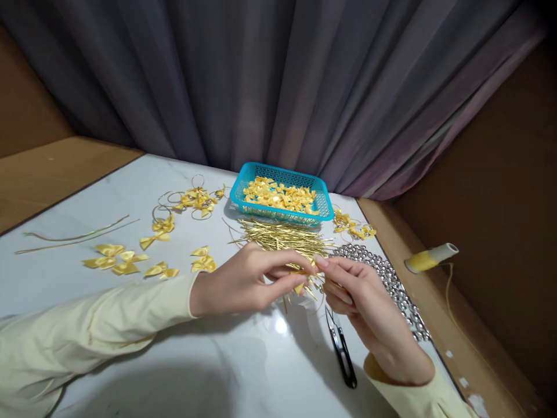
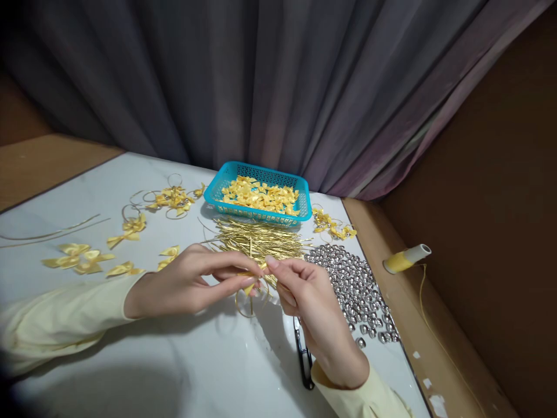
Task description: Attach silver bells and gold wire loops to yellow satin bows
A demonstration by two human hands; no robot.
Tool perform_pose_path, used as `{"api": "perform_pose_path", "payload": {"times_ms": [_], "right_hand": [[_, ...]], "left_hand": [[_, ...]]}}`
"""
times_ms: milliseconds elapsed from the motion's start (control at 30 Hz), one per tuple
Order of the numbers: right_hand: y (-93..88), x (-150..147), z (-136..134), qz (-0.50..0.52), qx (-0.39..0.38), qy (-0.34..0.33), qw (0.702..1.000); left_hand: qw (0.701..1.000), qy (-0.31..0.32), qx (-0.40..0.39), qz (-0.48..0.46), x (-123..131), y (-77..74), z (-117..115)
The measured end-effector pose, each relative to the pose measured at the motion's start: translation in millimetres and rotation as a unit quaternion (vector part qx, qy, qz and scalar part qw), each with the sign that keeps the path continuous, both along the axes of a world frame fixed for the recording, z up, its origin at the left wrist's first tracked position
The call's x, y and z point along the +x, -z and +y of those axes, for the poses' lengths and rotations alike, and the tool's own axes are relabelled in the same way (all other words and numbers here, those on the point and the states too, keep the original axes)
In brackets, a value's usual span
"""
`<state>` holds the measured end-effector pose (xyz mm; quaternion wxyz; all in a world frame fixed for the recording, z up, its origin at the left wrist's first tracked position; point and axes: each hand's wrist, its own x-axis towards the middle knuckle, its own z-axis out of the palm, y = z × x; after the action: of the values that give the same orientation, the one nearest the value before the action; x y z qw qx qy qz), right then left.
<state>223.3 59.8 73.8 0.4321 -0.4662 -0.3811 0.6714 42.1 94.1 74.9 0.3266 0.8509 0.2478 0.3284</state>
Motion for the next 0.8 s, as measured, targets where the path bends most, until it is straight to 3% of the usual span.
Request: {"api": "perform_pose_path", "payload": {"times_ms": [200, 533, 800], "right_hand": [[-2.2, 0.5, -3.1, -0.063, 0.061, 0.023, 0.996], [-8.6, 4.9, -9.2, -0.213, 0.146, -0.002, 0.966], [-10.2, 4.2, -12.9, -0.300, 0.209, -0.052, 0.929]], "left_hand": [[0.998, -0.035, -0.056, 0.000, 0.0, -4.3, -1.7], [0.962, -0.026, -0.264, -0.062, -1.5, -14.1, -0.8], [0.959, -0.037, -0.279, -0.042, -1.0, -14.9, -0.9]]}}
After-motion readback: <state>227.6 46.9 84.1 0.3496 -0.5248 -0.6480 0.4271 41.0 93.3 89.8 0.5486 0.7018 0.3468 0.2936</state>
